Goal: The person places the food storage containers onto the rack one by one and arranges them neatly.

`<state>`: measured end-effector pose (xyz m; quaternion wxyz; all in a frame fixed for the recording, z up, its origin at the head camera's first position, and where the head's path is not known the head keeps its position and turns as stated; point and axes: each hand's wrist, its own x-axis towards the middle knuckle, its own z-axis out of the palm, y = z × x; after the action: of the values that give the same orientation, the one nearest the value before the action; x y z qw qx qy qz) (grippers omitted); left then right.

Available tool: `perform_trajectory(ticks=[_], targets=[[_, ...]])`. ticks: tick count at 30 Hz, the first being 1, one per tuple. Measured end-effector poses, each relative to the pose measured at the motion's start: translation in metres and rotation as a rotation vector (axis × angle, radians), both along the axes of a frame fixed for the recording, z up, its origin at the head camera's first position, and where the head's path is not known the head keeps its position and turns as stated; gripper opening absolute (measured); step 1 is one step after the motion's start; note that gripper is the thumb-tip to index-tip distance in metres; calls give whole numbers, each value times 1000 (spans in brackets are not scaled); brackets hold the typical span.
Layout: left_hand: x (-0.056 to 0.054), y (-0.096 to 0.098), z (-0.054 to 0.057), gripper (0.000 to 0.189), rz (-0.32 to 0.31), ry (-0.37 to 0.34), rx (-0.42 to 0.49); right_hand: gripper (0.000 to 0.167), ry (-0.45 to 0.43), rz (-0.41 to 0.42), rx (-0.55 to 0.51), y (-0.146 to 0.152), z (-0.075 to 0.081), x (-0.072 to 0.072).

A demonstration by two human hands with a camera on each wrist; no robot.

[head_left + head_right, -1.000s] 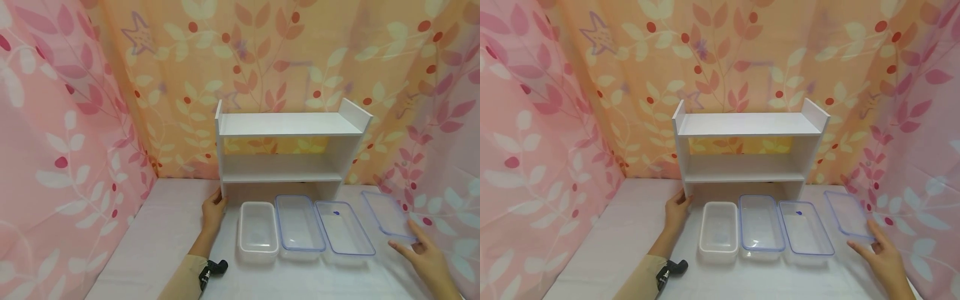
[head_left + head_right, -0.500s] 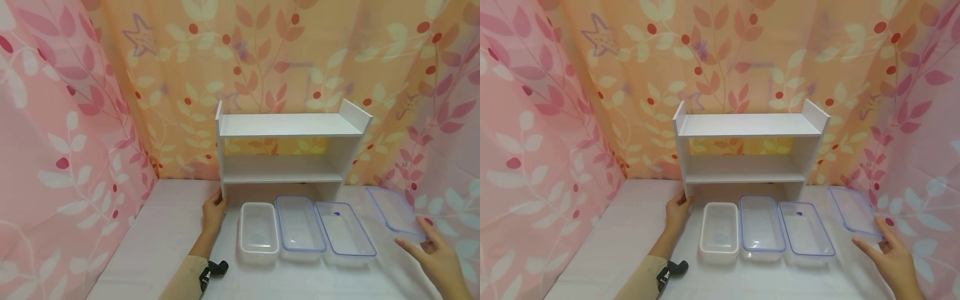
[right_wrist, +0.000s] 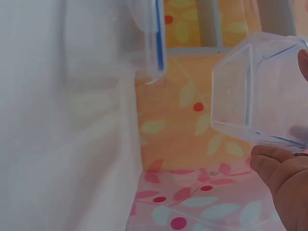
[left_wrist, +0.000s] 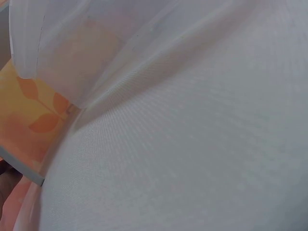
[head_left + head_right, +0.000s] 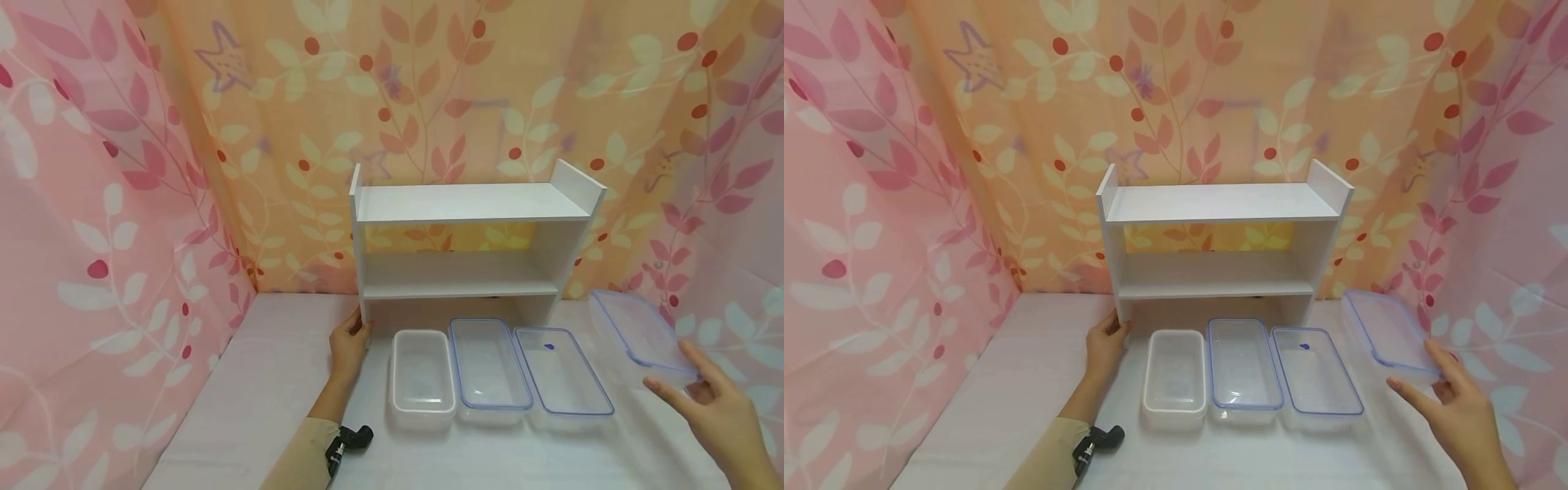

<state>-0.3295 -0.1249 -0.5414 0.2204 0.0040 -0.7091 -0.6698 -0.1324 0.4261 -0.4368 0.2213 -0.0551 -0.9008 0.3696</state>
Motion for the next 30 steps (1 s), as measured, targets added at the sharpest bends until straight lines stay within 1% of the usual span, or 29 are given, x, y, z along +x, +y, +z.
perform_trajectory(ticks=[4, 8, 12, 18, 22, 26, 30], targets=[[1, 1, 2, 46, 2, 2, -2, 89, 0, -18, 20, -5, 11, 2], [1, 1, 3, 46, 7, 1, 1, 89, 39, 5, 13, -9, 19, 3], [1, 1, 2, 46, 9, -23, 2, 89, 47, 21, 12, -15, 28, 6], [1, 0, 3, 46, 17, -34, -6, 91, 84, 8, 51, -28, 48, 8], [0, 1, 4, 46, 18, -37, -2, 90, 104, 3, 54, -37, 60, 8], [1, 1, 5, 47, 9, -41, 6, 89, 112, 34, 23, -45, 69, 7], [3, 1, 4, 46, -3, -61, 17, 89, 111, 60, 18, -51, 78, 9]])
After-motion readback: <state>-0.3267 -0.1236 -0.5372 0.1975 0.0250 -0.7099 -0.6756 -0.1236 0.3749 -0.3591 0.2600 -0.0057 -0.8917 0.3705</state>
